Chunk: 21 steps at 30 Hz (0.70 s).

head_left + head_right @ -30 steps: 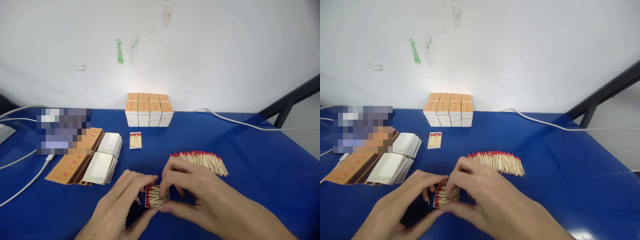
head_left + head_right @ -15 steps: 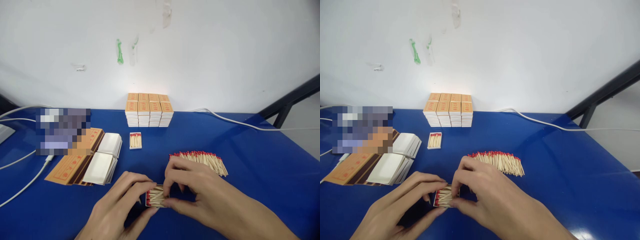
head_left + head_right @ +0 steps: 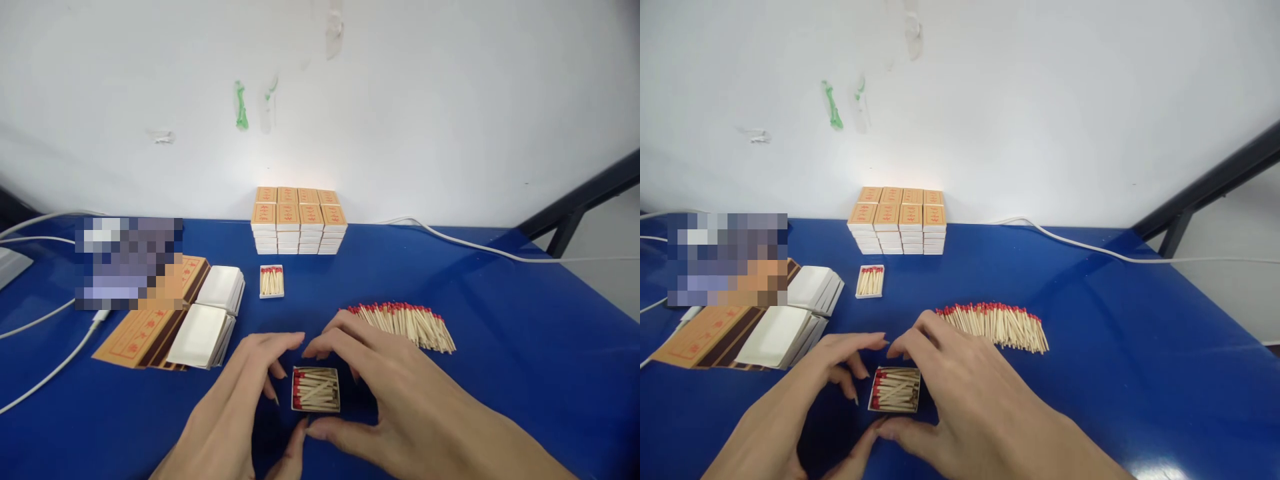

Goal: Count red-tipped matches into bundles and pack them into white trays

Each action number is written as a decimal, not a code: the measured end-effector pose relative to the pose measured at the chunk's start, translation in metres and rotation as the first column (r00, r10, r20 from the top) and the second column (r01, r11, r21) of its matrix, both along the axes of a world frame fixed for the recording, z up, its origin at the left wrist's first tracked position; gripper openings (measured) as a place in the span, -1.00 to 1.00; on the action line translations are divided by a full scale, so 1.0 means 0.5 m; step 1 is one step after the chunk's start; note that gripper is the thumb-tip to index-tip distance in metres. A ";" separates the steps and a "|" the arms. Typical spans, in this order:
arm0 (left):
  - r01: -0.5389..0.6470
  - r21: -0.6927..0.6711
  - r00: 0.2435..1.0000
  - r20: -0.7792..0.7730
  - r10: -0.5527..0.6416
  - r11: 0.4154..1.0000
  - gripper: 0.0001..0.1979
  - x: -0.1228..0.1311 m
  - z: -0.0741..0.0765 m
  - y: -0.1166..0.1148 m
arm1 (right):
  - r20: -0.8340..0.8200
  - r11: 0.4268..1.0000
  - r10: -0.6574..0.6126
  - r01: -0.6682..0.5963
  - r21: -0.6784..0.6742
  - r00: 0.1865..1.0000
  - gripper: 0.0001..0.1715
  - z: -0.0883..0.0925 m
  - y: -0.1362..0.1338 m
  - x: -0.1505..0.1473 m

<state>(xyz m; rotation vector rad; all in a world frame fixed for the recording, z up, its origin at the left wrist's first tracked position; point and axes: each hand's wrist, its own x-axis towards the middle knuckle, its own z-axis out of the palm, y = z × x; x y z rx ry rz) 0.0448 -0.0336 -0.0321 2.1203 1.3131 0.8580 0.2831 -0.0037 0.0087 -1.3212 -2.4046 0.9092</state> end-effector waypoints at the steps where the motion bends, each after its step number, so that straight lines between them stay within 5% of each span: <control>1: -0.029 -0.017 0.999 0.025 0.029 0.999 -0.30 0.001 -0.003 0.003 | 0.011 1.000 0.009 -0.009 0.012 1.000 -0.50 -0.003 -0.001 -0.001; 7: -0.080 -0.072 0.989 0.117 0.088 0.994 -0.58 0.011 -0.046 0.056 | -0.046 0.996 0.023 -0.019 0.083 0.999 -0.73 -0.003 0.001 -0.001; 14: -0.101 -0.070 0.982 0.150 0.111 0.992 -0.50 0.010 -0.102 0.071 | -0.047 0.999 0.004 -0.002 0.045 0.999 -0.66 -0.012 0.004 0.006; 21: -0.079 -0.046 0.987 0.139 0.085 0.996 -0.49 0.006 -0.106 0.076 | -0.076 0.999 0.007 -0.004 0.039 0.997 -0.55 -0.011 0.009 0.005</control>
